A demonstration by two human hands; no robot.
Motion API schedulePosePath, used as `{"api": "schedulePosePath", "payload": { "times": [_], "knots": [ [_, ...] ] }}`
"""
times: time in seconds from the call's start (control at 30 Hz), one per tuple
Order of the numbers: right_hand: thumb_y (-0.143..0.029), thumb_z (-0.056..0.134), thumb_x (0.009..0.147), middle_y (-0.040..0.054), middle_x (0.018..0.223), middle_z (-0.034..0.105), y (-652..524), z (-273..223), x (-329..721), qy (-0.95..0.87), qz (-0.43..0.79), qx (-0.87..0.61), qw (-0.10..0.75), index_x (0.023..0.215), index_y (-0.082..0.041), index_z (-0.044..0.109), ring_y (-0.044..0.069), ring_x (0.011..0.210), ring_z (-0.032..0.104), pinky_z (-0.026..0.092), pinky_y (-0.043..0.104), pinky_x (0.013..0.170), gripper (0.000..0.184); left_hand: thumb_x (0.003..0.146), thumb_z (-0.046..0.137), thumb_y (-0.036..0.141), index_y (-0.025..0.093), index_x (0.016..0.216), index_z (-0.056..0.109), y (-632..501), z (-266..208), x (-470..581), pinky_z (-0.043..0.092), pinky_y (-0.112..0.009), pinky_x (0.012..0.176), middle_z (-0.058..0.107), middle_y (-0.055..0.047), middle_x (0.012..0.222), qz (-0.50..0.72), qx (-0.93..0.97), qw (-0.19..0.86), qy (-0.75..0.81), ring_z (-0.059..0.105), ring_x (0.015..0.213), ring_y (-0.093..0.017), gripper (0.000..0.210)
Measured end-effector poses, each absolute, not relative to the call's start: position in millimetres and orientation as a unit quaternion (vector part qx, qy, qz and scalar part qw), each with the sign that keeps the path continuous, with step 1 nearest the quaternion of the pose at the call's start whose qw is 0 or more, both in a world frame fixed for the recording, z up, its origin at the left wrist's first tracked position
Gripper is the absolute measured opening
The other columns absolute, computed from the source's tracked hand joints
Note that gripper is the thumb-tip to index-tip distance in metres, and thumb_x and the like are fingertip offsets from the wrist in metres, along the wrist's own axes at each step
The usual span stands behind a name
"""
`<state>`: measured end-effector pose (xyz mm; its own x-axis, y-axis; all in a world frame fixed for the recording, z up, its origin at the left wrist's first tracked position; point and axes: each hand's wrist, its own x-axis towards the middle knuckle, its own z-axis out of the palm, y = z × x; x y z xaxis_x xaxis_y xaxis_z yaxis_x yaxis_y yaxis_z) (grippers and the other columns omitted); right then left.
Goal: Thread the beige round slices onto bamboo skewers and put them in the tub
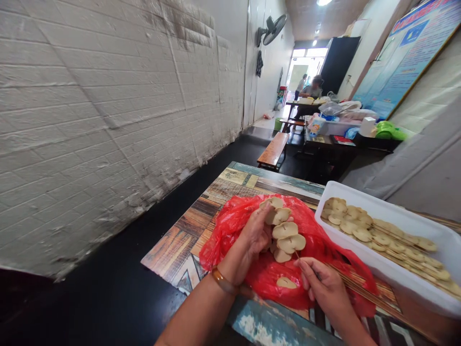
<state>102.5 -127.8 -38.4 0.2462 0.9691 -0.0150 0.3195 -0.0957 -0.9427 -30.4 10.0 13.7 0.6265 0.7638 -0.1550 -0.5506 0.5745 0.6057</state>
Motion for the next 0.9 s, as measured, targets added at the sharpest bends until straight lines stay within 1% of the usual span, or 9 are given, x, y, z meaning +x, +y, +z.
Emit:
{"api": "schedulePosePath", "payload": {
  "times": [0.07,0.23,0.33,0.43,0.5,0.6,0.77,0.9],
  "knots": [
    [-0.054,0.049,0.086,-0.0059,0.051,0.050,-127,-39,103,-0.472,0.375,-0.642,0.473,0.083,-0.018,0.062,0.009,0.036,0.046,0.036,0.020,0.038,0.038,0.075,0.060,0.054,0.017,0.098,0.063,12,15,-33,0.052,-0.033,0.070,0.067,-0.010,0.087,0.370,0.257,0.872,0.190,0.063,0.075,-0.020,0.044],
    [-0.054,0.052,0.084,-0.0069,0.051,0.047,-125,-37,104,-0.415,0.401,-0.623,0.528,0.084,-0.018,0.062,0.008,0.036,0.042,0.032,0.020,0.037,0.037,0.080,0.052,0.055,0.016,0.105,0.062,13,12,-32,0.050,-0.028,0.069,0.066,-0.011,0.097,0.353,0.276,0.878,0.170,0.061,0.079,-0.018,0.047],
    [-0.054,0.052,0.083,-0.0073,0.051,0.047,-124,-35,104,-0.403,0.412,-0.617,0.536,0.083,-0.019,0.061,0.008,0.036,0.041,0.030,0.020,0.037,0.037,0.083,0.049,0.054,0.015,0.107,0.062,10,12,-30,0.049,-0.028,0.069,0.066,-0.012,0.099,0.318,0.292,0.888,0.159,0.061,0.081,-0.019,0.048],
    [-0.053,0.052,0.084,-0.0074,0.052,0.047,-123,-34,104,-0.405,0.415,-0.615,0.535,0.084,-0.018,0.061,0.007,0.036,0.042,0.029,0.019,0.037,0.036,0.084,0.051,0.049,0.016,0.107,0.062,6,14,-27,0.050,-0.032,0.074,0.065,-0.012,0.100,0.309,0.298,0.890,0.152,0.061,0.087,-0.022,0.043],
    [-0.052,0.052,0.084,-0.0072,0.052,0.048,-123,-33,104,-0.406,0.413,-0.618,0.531,0.085,-0.018,0.061,0.007,0.037,0.043,0.029,0.019,0.038,0.036,0.083,0.054,0.046,0.017,0.106,0.062,3,16,-27,0.050,-0.033,0.076,0.065,-0.011,0.102,0.319,0.296,0.886,0.161,0.060,0.093,-0.023,0.038],
    [-0.053,0.052,0.083,-0.0070,0.053,0.049,-123,-33,104,-0.404,0.413,-0.623,0.527,0.086,-0.017,0.062,0.007,0.037,0.043,0.030,0.019,0.039,0.037,0.082,0.056,0.042,0.020,0.104,0.063,2,16,-27,0.050,-0.031,0.079,0.065,-0.009,0.105,0.331,0.289,0.882,0.173,0.059,0.095,-0.021,0.032],
    [-0.053,0.052,0.084,-0.0062,0.054,0.050,-124,-31,104,-0.416,0.407,-0.620,0.526,0.082,-0.017,0.062,0.008,0.038,0.045,0.032,0.020,0.040,0.037,0.085,0.052,0.042,0.018,0.111,0.060,4,13,-28,0.050,-0.030,0.077,0.065,-0.009,0.103,0.339,0.281,0.885,0.151,0.060,0.093,-0.021,0.037],
    [-0.049,0.053,0.084,-0.0044,0.057,0.053,-123,-31,107,-0.438,0.376,-0.627,0.522,0.082,-0.017,0.064,0.009,0.042,0.048,0.037,0.020,0.044,0.034,0.088,0.047,0.041,0.015,0.115,0.056,8,8,-27,0.052,-0.031,0.078,0.064,-0.010,0.104,0.338,0.268,0.892,0.133,0.062,0.092,-0.020,0.038]
  ]
}}
